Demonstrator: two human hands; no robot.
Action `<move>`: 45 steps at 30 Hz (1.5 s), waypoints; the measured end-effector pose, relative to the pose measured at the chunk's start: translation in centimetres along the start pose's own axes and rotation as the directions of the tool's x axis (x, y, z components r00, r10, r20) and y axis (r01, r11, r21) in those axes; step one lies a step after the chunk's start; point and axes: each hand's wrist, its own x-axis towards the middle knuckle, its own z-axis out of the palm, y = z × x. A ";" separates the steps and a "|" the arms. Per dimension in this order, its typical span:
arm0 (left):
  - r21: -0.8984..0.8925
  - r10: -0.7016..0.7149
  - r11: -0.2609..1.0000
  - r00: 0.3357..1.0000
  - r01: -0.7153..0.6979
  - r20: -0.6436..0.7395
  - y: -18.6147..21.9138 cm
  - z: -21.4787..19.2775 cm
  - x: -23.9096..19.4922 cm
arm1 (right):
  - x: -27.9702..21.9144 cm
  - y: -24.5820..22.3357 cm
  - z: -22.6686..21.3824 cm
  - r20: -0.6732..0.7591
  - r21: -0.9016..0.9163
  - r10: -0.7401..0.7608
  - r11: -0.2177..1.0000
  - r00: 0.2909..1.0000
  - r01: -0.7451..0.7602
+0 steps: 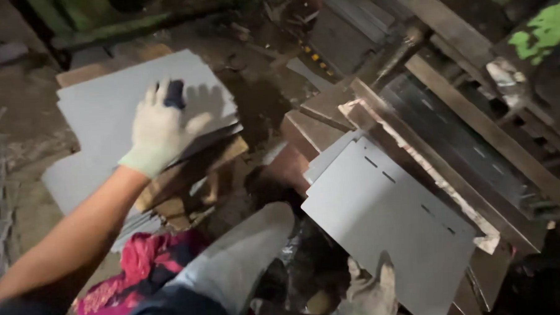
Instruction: Feeding metal sheets into a punch press machine to create slots and holes.
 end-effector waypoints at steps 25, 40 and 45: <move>0.266 -0.070 0.964 0.977 0.014 0.203 -4.5 2.1 0.2 | -2.0 3.1 0.5 -0.073 -0.075 0.182 0.979 0.981 -0.187; 0.347 -0.247 0.930 0.904 0.120 0.349 -6.0 1.1 -1.6 | -1.4 4.6 0.5 -0.022 -0.089 0.179 0.980 0.984 -0.181; 0.428 -0.292 0.899 0.855 0.093 0.428 -7.9 2.6 1.4 | -0.3 6.4 -2.7 -0.043 0.012 0.277 0.961 0.960 -0.277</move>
